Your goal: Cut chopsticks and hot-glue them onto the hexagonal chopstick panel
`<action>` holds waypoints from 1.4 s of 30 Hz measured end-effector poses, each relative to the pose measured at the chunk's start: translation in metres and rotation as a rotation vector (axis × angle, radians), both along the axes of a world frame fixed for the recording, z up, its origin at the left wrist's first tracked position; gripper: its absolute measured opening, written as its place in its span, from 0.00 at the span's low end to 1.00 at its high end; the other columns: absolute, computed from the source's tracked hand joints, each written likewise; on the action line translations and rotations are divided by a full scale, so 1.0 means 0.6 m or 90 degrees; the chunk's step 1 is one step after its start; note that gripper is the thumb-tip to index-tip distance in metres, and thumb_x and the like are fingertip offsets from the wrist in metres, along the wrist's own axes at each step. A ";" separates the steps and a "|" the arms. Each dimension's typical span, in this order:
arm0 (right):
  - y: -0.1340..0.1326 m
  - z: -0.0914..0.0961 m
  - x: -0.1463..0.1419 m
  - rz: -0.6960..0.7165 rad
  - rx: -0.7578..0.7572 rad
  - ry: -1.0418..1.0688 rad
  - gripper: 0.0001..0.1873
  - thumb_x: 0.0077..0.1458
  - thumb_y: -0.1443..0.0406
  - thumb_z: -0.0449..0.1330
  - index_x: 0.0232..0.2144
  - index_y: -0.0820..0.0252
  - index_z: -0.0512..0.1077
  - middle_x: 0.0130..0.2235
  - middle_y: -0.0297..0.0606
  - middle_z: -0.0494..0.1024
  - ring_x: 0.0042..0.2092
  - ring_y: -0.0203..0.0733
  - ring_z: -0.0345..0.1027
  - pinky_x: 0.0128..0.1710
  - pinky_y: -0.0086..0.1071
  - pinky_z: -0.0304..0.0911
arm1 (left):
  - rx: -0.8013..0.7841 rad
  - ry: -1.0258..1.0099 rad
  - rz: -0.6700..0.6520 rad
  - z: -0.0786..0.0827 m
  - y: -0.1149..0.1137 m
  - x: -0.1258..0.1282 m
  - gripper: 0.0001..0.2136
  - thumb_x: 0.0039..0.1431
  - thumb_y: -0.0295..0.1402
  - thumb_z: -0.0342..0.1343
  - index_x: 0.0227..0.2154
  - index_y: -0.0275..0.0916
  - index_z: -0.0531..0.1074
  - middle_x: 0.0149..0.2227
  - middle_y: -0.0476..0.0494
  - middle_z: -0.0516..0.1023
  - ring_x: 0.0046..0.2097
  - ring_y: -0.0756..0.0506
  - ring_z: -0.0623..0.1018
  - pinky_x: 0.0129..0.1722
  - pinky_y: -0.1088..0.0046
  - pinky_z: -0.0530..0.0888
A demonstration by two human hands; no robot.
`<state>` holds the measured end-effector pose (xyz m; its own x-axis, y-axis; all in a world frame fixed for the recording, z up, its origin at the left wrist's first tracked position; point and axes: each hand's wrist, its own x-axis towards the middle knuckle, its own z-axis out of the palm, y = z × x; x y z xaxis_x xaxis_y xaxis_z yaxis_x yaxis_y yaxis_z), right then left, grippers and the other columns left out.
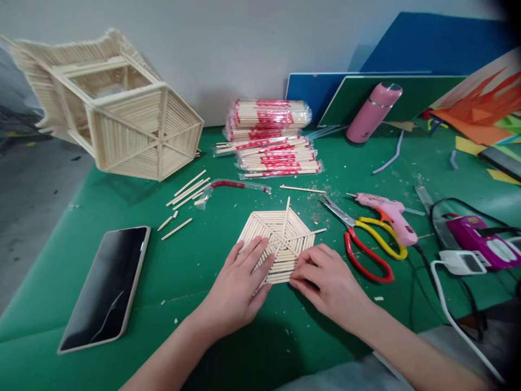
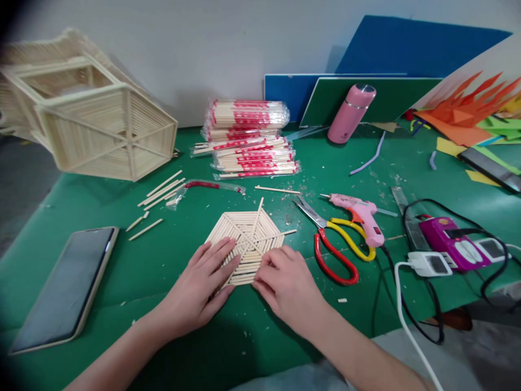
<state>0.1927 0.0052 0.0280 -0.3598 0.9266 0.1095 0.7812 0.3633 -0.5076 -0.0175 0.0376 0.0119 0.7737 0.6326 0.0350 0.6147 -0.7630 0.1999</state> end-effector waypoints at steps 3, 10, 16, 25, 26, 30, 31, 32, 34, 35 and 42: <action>-0.004 0.002 0.025 -0.093 0.038 0.062 0.07 0.51 0.64 0.56 0.34 0.56 0.71 0.36 0.37 0.69 0.39 0.39 0.63 0.38 0.34 0.60 | 0.011 -0.003 -0.006 0.000 0.001 -0.001 0.20 0.58 0.32 0.43 0.54 0.37 0.57 0.59 0.35 0.52 0.61 0.38 0.50 0.55 0.51 0.54; -0.028 -0.015 0.072 -0.237 0.044 0.077 0.10 0.52 0.65 0.55 0.39 0.58 0.68 0.37 0.39 0.71 0.38 0.39 0.66 0.38 0.34 0.63 | 0.031 -0.016 -0.013 -0.003 0.005 -0.002 0.21 0.57 0.32 0.45 0.54 0.40 0.56 0.59 0.36 0.53 0.60 0.38 0.52 0.55 0.51 0.55; -0.044 -0.015 0.081 -0.312 0.037 0.095 0.04 0.52 0.63 0.54 0.31 0.58 0.65 0.30 0.35 0.70 0.31 0.36 0.65 0.32 0.30 0.64 | 0.021 -0.036 -0.008 -0.002 0.004 -0.003 0.21 0.57 0.31 0.45 0.54 0.40 0.56 0.59 0.37 0.53 0.60 0.38 0.53 0.55 0.51 0.55; -0.029 -0.020 0.154 -0.479 0.171 0.033 0.12 0.52 0.62 0.53 0.40 0.59 0.63 0.36 0.40 0.70 0.36 0.41 0.65 0.36 0.36 0.64 | 0.019 -0.047 -0.020 -0.008 0.009 -0.006 0.23 0.57 0.32 0.45 0.56 0.42 0.52 0.60 0.41 0.52 0.60 0.38 0.53 0.55 0.51 0.55; -0.025 -0.022 0.164 -0.495 0.191 0.017 0.12 0.52 0.62 0.53 0.40 0.60 0.63 0.37 0.41 0.69 0.37 0.42 0.64 0.38 0.38 0.63 | 0.020 -0.046 -0.021 -0.008 0.009 -0.007 0.23 0.57 0.32 0.45 0.57 0.42 0.52 0.60 0.42 0.52 0.60 0.39 0.53 0.55 0.51 0.55; -0.012 -0.024 0.186 -0.513 0.228 -0.044 0.11 0.50 0.65 0.53 0.38 0.61 0.65 0.35 0.42 0.69 0.37 0.44 0.64 0.38 0.40 0.63 | 0.028 -0.035 -0.024 -0.007 0.009 -0.007 0.24 0.57 0.33 0.45 0.57 0.42 0.50 0.60 0.43 0.53 0.60 0.39 0.53 0.55 0.51 0.56; -0.009 -0.025 0.187 -0.507 0.226 -0.057 0.11 0.50 0.65 0.53 0.38 0.61 0.66 0.35 0.42 0.69 0.36 0.44 0.64 0.38 0.39 0.63 | 0.032 -0.029 -0.024 -0.007 0.008 -0.007 0.24 0.57 0.33 0.45 0.57 0.42 0.50 0.59 0.43 0.53 0.60 0.39 0.53 0.55 0.51 0.56; -0.007 -0.027 0.186 -0.497 0.222 -0.069 0.11 0.50 0.66 0.52 0.38 0.60 0.66 0.35 0.41 0.70 0.36 0.43 0.65 0.38 0.38 0.64 | 0.034 -0.023 -0.024 -0.006 0.008 -0.007 0.24 0.57 0.33 0.44 0.57 0.42 0.50 0.59 0.43 0.53 0.60 0.39 0.53 0.55 0.51 0.57; -0.004 -0.031 0.182 -0.467 0.207 -0.093 0.11 0.50 0.66 0.52 0.39 0.59 0.67 0.37 0.41 0.71 0.38 0.44 0.66 0.39 0.38 0.63 | 0.035 -0.018 -0.024 -0.006 0.008 -0.006 0.24 0.57 0.33 0.44 0.57 0.42 0.50 0.59 0.42 0.54 0.60 0.39 0.53 0.54 0.51 0.57; -0.003 -0.033 0.179 -0.452 0.199 -0.106 0.12 0.50 0.66 0.52 0.39 0.58 0.67 0.39 0.41 0.71 0.40 0.44 0.66 0.40 0.39 0.63 | 0.034 -0.017 -0.023 -0.006 0.008 -0.006 0.24 0.57 0.33 0.44 0.57 0.42 0.50 0.59 0.42 0.54 0.60 0.39 0.53 0.54 0.51 0.57; 0.007 -0.030 0.189 -0.482 0.213 -0.164 0.16 0.49 0.66 0.52 0.42 0.58 0.67 0.42 0.43 0.70 0.44 0.49 0.63 0.42 0.42 0.61 | 0.022 -0.025 -0.017 -0.003 0.008 -0.005 0.23 0.57 0.32 0.44 0.57 0.42 0.51 0.59 0.43 0.54 0.60 0.40 0.53 0.55 0.52 0.56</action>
<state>0.3064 0.0095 0.0099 0.2896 0.8604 0.4193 0.9492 -0.2020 -0.2411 -0.0202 0.0422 0.0102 0.7880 0.6095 0.0871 0.5862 -0.7859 0.1969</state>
